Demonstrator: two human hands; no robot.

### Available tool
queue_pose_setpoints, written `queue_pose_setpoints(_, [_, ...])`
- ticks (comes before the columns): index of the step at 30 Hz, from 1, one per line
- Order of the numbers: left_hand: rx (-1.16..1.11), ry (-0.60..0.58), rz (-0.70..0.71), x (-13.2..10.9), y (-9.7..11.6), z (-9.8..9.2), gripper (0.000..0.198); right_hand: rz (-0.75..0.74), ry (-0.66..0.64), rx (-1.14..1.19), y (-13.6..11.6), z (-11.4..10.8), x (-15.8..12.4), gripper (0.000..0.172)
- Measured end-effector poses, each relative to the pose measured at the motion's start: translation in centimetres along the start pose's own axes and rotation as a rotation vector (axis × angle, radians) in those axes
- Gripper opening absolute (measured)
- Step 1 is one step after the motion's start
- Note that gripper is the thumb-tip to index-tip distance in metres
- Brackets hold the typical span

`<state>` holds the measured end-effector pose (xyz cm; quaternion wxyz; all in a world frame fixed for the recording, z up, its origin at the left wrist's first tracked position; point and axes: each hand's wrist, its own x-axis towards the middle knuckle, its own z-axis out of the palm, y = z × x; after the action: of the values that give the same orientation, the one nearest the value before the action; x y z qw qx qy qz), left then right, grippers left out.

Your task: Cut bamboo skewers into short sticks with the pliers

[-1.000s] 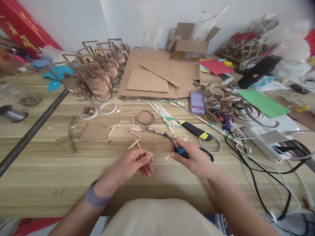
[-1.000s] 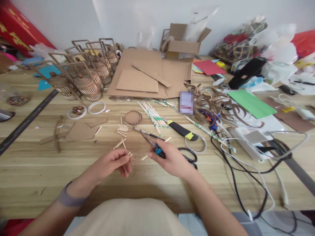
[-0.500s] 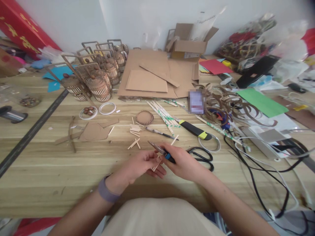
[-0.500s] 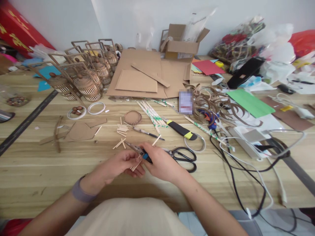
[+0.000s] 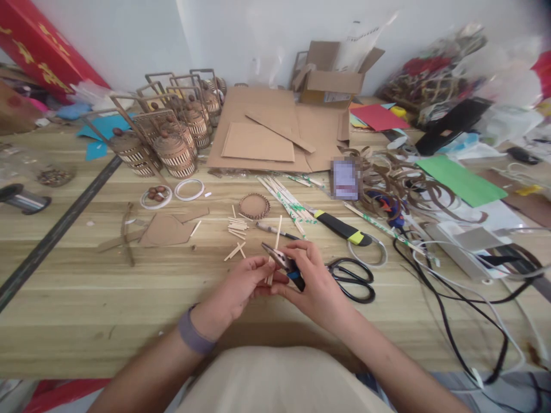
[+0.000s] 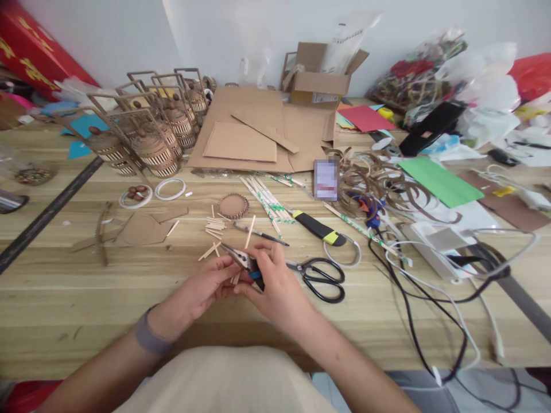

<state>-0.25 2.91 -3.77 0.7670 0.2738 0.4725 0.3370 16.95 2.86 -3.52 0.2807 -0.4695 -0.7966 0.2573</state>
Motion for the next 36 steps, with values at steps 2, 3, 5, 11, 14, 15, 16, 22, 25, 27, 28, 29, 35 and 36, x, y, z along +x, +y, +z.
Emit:
queue_pose_setpoints(2, [-0.040,-0.010,0.021,0.2,-0.1,0.3,0.035,-0.013,-0.008,-0.030,-0.2,0.4,-0.3,0.052])
queue_pose_setpoints(3, [-0.053,-0.013,0.027,0.2,-0.2,0.4,0.033,-0.019,-0.003,-0.045,-0.2,0.6,-0.4,0.052])
queue_pose_setpoints(5, [-0.065,-0.005,0.030,0.3,-0.4,0.7,0.030,-0.027,0.019,-0.066,-0.2,0.9,-0.4,0.051])
queue_pose_setpoints(11, [-0.035,0.014,0.085,-0.1,-0.5,0.8,0.033,0.006,0.047,0.017,0.0,0.8,-0.2,0.051])
queue_pose_setpoints(14, [-0.051,0.069,0.141,-0.3,0.1,0.4,0.039,0.183,0.011,0.205,-0.3,0.0,-0.2,0.045])
queue_pose_setpoints(15, [-0.056,0.088,0.158,-0.4,0.3,0.3,0.040,0.278,-0.030,0.297,-0.4,-0.3,-0.2,0.041])
queue_pose_setpoints(16, [-0.059,0.100,0.172,-0.4,0.5,0.2,0.040,0.375,-0.087,0.411,-0.5,-0.6,-0.2,0.038])
queue_pose_setpoints(22, [-0.100,-0.057,0.170,-0.4,0.7,0.6,0.036,0.719,-0.379,1.292,-0.9,-0.2,0.1,0.034])
queue_pose_setpoints(25, [-0.100,-0.079,0.146,-0.3,0.3,0.9,0.035,0.802,-0.440,1.488,-0.9,0.3,0.0,0.031])
queue_pose_setpoints(27, [-0.085,-0.052,0.159,-0.3,0.1,1.0,0.035,0.840,-0.468,1.519,-0.9,0.4,-0.2,0.030])
queue_pose_setpoints(28, [-0.080,-0.036,0.170,-0.3,0.1,1.0,0.036,0.856,-0.479,1.509,-0.8,0.4,-0.3,0.031])
queue_pose_setpoints(29, [-0.076,-0.022,0.183,-0.3,0.2,1.0,0.037,0.871,-0.483,1.485,-0.8,0.3,-0.4,0.033])
queue_pose_setpoints(35, [-0.023,0.013,0.260,-0.5,1.3,0.6,0.033,0.835,-0.436,1.319,-0.9,-0.7,-0.6,0.041])
queue_pose_setpoints(36, [-0.007,0.030,0.275,-0.6,1.5,0.5,0.033,0.798,-0.413,1.269,-0.8,-1.1,-0.6,0.040])
